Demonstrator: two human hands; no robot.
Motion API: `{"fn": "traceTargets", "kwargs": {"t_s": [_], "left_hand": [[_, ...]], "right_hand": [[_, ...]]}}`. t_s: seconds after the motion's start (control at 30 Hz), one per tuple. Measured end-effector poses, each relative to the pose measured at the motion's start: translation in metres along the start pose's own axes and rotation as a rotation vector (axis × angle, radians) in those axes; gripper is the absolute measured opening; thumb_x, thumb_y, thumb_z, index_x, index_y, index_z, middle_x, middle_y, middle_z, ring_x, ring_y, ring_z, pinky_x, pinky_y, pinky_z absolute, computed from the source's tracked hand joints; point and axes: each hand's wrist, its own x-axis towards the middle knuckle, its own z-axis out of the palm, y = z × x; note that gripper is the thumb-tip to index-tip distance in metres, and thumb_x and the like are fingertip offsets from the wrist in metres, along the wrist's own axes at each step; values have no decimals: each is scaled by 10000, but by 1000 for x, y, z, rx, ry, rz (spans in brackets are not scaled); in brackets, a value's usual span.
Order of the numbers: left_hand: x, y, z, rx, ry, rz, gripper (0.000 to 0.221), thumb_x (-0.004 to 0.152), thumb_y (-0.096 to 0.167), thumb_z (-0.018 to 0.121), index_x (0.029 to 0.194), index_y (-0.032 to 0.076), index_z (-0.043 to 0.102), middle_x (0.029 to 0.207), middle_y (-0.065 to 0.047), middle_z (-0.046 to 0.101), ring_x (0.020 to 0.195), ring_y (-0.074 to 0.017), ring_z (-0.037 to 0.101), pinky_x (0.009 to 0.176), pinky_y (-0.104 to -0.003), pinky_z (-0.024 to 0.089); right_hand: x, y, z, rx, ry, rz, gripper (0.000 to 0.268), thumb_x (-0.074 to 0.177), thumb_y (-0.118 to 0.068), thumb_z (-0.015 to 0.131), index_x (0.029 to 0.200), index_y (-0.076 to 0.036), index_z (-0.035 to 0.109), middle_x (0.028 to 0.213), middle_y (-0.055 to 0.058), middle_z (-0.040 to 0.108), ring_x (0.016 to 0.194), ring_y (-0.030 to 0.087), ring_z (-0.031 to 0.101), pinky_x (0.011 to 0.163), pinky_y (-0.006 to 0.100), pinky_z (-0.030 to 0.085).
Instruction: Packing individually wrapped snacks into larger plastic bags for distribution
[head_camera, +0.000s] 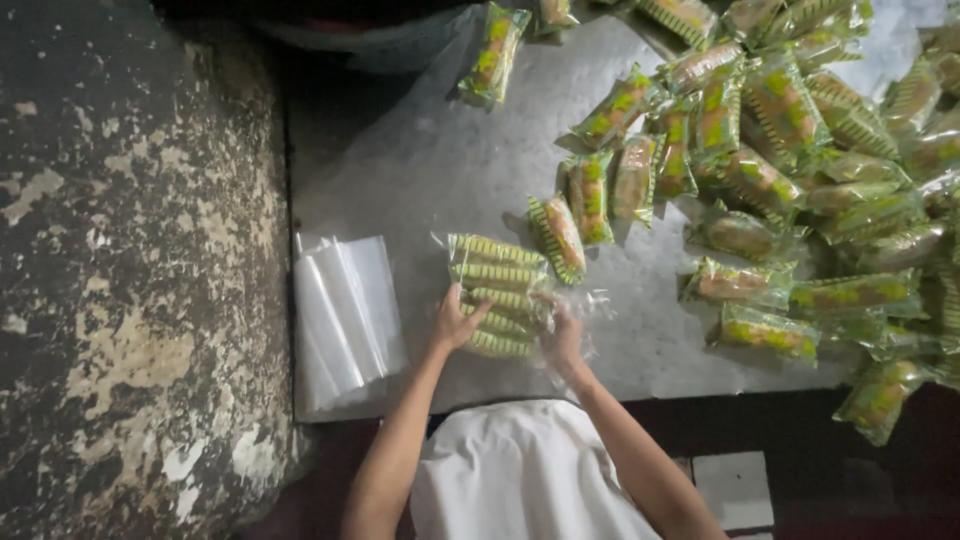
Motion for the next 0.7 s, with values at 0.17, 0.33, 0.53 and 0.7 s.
{"fn": "traceTargets", "kwargs": {"t_s": [0.17, 0.33, 0.53, 0.7], "left_hand": [[-11, 10, -4, -10, -20, -43, 1035, 776, 837, 640, 1438, 66, 446, 1415, -212, 542, 1362, -395, 473, 1138, -556, 386], [-6, 5, 3, 92, -51, -116, 1090, 806, 829, 612, 1543, 79, 326, 1521, -208, 464, 1431, -391, 414, 1174, -543, 346], [-53, 57, -7, 229, 213, 60, 1046, 897, 509, 698, 1610, 2, 125, 1525, -387, 324, 1392, -534, 367, 1120, -617, 308], [-48, 62, 37, 813, 116, 501, 741, 1027, 517, 399, 1622, 129, 189, 1680, -165, 201, 1546, -330, 195, 1244, -571, 79]], "right_hand": [[24, 17, -16, -102, -182, -60, 644, 678, -190, 931, 1271, -280, 698, 1255, 48, 714, 1252, 291, 622, 1075, 431, 467], [27, 20, -22, 146, -312, -24, 611, 700, -242, 922, 1276, -244, 717, 1238, 21, 714, 1230, 199, 612, 1072, 358, 455], [33, 70, -57, -57, -364, -574, 841, 759, -240, 877, 1498, -256, 475, 1452, 97, 594, 1370, 307, 512, 1126, 494, 395], [9, 102, -19, -113, -236, 31, 542, 695, -270, 952, 1186, -149, 756, 1045, 97, 768, 854, 282, 745, 756, 390, 591]]}}
